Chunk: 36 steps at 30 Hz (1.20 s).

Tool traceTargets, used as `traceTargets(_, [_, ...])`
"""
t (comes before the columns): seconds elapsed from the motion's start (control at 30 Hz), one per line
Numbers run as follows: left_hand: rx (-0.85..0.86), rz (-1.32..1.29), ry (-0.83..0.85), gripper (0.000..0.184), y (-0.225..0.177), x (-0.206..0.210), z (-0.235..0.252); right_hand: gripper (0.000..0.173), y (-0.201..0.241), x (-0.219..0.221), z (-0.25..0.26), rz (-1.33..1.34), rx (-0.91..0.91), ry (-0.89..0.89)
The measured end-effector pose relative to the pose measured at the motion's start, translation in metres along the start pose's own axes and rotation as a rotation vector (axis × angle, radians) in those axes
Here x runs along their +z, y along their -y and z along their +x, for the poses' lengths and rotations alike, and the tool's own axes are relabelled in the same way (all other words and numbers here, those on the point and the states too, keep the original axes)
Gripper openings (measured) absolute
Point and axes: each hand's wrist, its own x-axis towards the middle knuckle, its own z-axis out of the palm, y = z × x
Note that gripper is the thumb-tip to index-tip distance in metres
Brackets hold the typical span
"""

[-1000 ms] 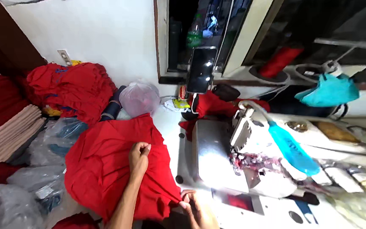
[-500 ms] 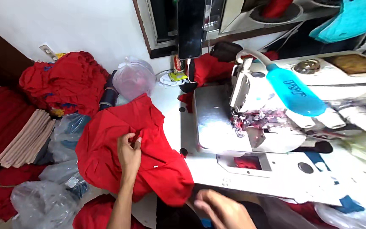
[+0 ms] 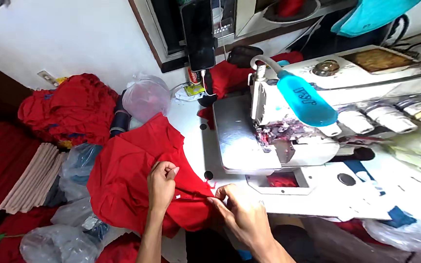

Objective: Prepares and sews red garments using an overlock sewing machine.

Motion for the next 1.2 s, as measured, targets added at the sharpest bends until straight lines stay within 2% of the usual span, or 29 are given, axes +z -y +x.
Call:
traceTargets(0.07, [0.03,-0.116,-0.052,0.002,-0.004,-0.001,0.0,0.023,0.005,-0.004,0.0,-0.032,-0.116,-0.115])
traceTargets(0.13, [0.049,-0.185,-0.072,0.002,-0.009,0.0,0.001,0.019,0.009,-0.006,-0.001,-0.045,-0.164,-0.148])
traceTargets(0.2, [0.061,-0.138,-0.024,0.002,-0.011,0.002,0.0,0.019,0.01,-0.006,-0.004,-0.047,-0.178,-0.142])
traceTargets(0.27, [0.061,0.056,0.114,0.012,-0.013,0.002,-0.001,0.019,0.011,-0.005,-0.01,-0.02,-0.164,-0.121])
traceTargets(0.33, [0.016,0.246,0.296,0.029,-0.013,0.001,0.0,0.018,0.011,-0.002,-0.016,0.01,-0.149,-0.088])
traceTargets(0.37, [-0.001,0.282,0.336,0.031,-0.012,0.001,0.0,0.018,0.012,-0.001,-0.019,0.041,-0.143,-0.059])
traceTargets(0.47, [-0.007,0.287,0.322,0.015,-0.011,0.002,0.0,0.018,0.014,0.004,-0.027,0.18,-0.111,0.049])
traceTargets(0.6, [0.018,0.241,0.275,0.016,-0.007,0.001,-0.002,0.009,0.016,0.005,-0.031,0.285,-0.067,0.125])
traceTargets(0.77, [0.043,0.213,0.236,0.041,-0.009,-0.001,-0.006,0.016,0.021,0.004,-0.026,0.258,-0.187,0.142])
traceTargets(0.83, [0.051,0.246,0.288,0.051,-0.017,-0.006,-0.007,0.021,0.028,-0.004,-0.023,0.288,-0.144,0.232])
traceTargets(0.9, [0.011,0.341,0.418,0.056,-0.028,-0.011,-0.007,0.025,0.03,-0.007,-0.023,0.294,-0.123,0.294])
traceTargets(0.93, [-0.036,0.401,0.496,0.054,-0.034,-0.013,-0.006,0.025,0.029,-0.005,-0.024,0.288,-0.14,0.296])
traceTargets(1.03, [-0.121,0.468,0.627,0.03,-0.036,-0.013,-0.002,0.02,0.021,0.011,-0.027,0.235,-0.261,0.186])
traceTargets(1.13, [-0.141,0.276,0.546,0.025,-0.023,-0.013,-0.003,0.019,0.019,0.007,-0.027,0.228,-0.251,0.175])
traceTargets(1.2, [-0.142,-0.046,0.396,0.02,-0.017,-0.012,-0.006,0.02,0.018,-0.001,-0.025,0.248,-0.222,0.186])
